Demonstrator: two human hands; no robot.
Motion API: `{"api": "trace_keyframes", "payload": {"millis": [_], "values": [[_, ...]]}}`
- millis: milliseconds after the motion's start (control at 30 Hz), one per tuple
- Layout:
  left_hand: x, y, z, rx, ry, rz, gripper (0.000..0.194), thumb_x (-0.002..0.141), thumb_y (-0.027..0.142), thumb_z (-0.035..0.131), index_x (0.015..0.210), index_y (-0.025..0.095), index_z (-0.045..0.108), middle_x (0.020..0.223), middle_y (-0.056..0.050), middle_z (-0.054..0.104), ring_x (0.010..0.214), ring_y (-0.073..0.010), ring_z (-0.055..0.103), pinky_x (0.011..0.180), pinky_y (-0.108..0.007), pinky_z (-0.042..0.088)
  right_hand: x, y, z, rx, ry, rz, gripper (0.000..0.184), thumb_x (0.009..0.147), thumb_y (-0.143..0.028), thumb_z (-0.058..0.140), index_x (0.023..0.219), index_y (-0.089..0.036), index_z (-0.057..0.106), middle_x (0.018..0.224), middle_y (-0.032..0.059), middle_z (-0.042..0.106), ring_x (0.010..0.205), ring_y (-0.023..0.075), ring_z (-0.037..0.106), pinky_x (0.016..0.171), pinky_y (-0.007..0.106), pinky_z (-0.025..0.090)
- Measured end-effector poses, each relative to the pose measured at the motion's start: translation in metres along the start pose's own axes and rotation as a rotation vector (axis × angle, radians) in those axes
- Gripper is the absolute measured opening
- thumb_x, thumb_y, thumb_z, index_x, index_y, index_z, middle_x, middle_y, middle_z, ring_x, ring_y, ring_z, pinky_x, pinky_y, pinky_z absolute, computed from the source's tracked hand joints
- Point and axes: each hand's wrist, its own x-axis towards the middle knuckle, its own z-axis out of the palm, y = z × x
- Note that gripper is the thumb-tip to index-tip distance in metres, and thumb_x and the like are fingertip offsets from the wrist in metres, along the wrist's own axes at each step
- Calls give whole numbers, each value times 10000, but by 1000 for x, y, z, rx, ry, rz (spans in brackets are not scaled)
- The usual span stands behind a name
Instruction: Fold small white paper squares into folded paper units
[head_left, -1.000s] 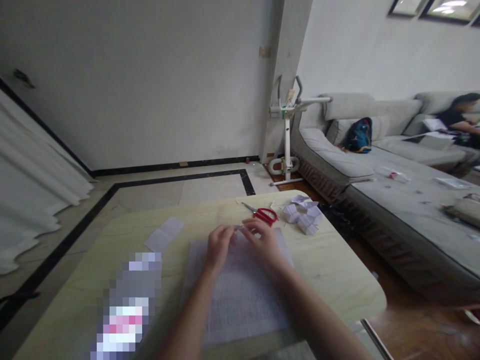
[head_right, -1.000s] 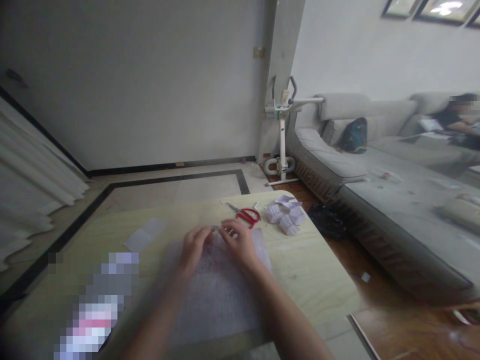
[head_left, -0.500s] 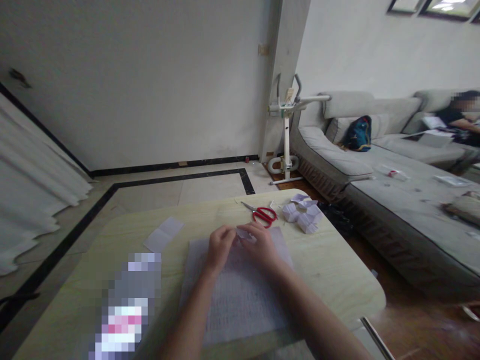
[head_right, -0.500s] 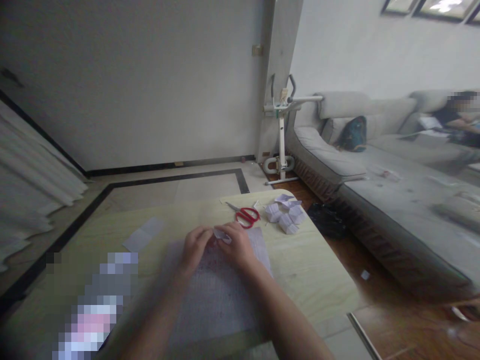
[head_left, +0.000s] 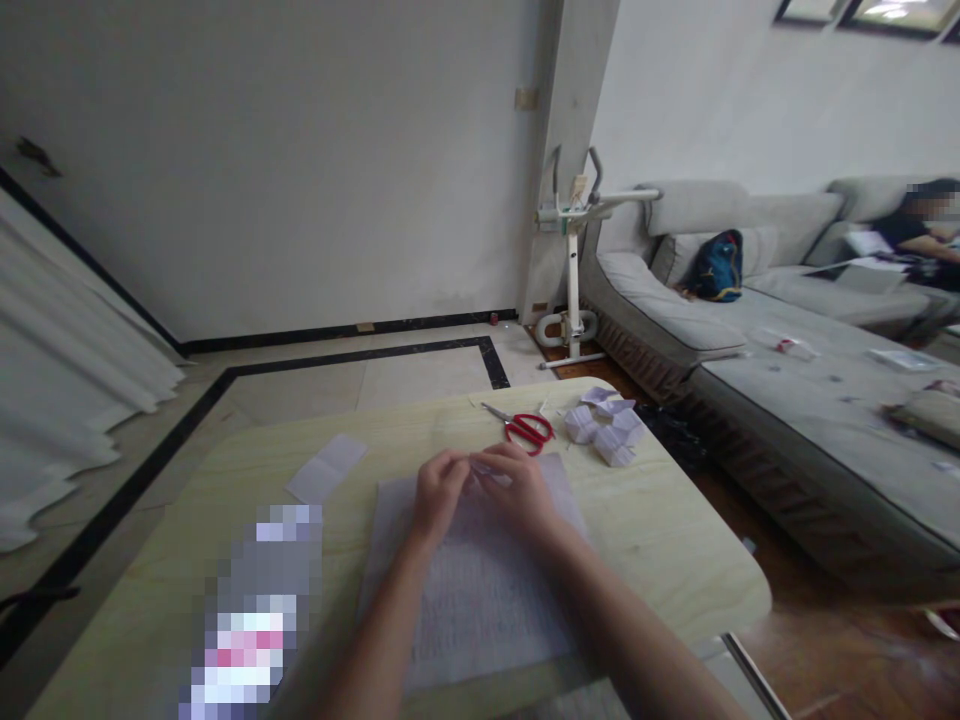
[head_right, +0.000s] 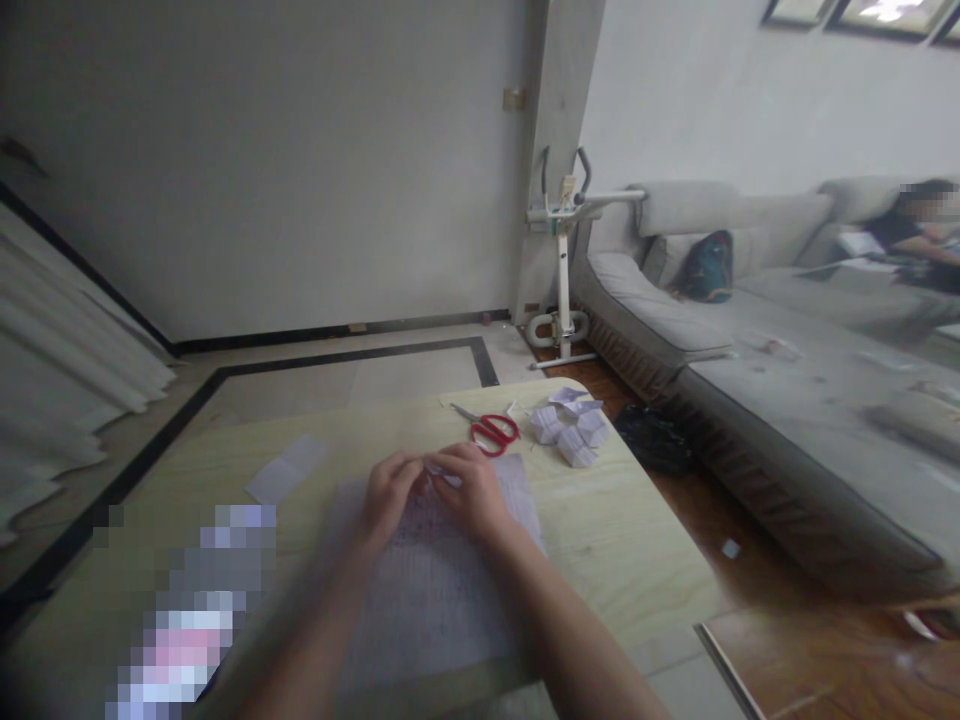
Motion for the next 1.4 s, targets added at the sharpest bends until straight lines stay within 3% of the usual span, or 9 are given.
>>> {"api": "trace_keyframes", "payload": {"millis": [367,567,733,933,1167,1400], "values": [[0,-3,-1,93,66,24,233,689,190,478,471,186,395,442,62,360,443,-90,351,432,-204,275,0,-6,0,-80,-33,-61,208,840,-203,554,998,-239,685,871,60,660,816,186,561,772,330,434],[0,-5,0,79,65,80,152,762,275,528,664,162,559,560,40,498,523,-101,462,492,-196,364,5,-4,-2,110,75,163,139,826,-226,557,878,-173,675,820,51,669,763,167,584,716,283,448],[0,-9,1,70,-1,82,205,753,348,602,808,151,619,658,9,590,592,-119,538,543,-203,420,8,-1,-6,239,37,324,171,825,-272,546,845,-159,672,798,47,682,747,172,604,662,260,451],[1,-11,2,81,3,66,243,742,372,627,782,134,655,676,-17,629,606,-129,558,557,-208,432,7,2,-4,360,11,353,211,820,-298,550,923,-172,684,916,66,695,815,188,628,717,283,480],[2,-6,0,19,-14,1,285,725,382,633,835,129,702,748,-45,682,621,-136,578,537,-205,429,8,0,-7,336,-21,339,275,813,-343,567,999,-173,678,956,84,691,872,209,629,785,343,482],[2,-6,0,70,33,69,251,752,371,604,787,136,688,665,-18,647,563,-118,553,504,-194,411,9,2,-5,373,-8,394,289,781,-383,604,960,-168,675,856,55,682,777,175,615,692,283,470]]}}
